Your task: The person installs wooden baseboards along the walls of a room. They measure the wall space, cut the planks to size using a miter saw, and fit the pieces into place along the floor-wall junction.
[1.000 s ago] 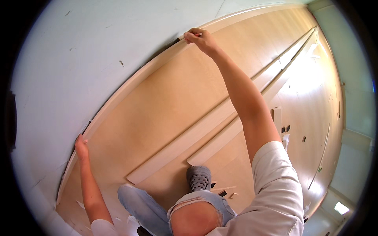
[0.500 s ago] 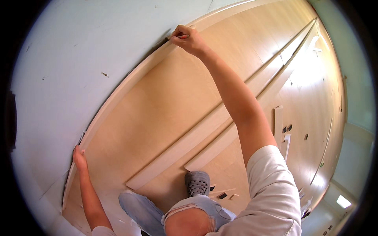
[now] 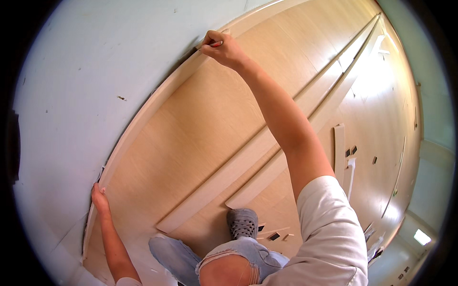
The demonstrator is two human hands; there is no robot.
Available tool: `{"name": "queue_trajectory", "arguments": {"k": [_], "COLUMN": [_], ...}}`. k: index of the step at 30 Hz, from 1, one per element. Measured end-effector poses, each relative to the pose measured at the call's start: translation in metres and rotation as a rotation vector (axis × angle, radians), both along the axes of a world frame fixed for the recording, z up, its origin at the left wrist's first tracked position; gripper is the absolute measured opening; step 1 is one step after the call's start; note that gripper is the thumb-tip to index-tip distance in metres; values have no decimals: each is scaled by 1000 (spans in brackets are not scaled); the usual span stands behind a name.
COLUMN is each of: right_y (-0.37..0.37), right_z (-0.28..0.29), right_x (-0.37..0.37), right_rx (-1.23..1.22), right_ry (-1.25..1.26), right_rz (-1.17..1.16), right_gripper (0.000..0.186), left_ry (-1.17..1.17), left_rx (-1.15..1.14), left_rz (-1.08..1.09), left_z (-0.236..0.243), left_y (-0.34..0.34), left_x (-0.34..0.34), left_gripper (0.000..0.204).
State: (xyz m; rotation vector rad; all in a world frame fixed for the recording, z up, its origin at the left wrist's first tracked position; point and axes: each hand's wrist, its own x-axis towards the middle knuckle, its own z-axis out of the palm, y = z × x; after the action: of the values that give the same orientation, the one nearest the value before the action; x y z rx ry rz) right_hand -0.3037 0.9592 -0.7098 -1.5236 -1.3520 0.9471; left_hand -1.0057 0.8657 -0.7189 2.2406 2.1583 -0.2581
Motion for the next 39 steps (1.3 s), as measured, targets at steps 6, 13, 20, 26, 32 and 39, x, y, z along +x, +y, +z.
{"name": "queue_trajectory", "arguments": {"k": [6,13,20,26,32,39], "right_y": [-1,-2,0,2,13,-136], "right_z": [1,5,-2,-7,-12,-15], "right_x": [-3,-6,0,-6,20,-86], "right_rx": [19,2,55,83,42,-145], "right_ry": [2,7,9,13,14,-288], "right_rz": [-22,-33,-20,17,66,268], "right_gripper": [14,15,16,14,13,28], "left_ry": [5,2,-6,-9,33,-253], "left_rx": [23,51,38,57,9,44], "left_rz": [-11,-30,-20,-37,-55,78], "left_z": [-1,0,3,2,-12,-52], "left_y": [-1,-2,-2,-8,10,-12], "left_x": [-2,0,9,-2,-7,-120], "left_gripper": [38,36,36,38,39,48]}}
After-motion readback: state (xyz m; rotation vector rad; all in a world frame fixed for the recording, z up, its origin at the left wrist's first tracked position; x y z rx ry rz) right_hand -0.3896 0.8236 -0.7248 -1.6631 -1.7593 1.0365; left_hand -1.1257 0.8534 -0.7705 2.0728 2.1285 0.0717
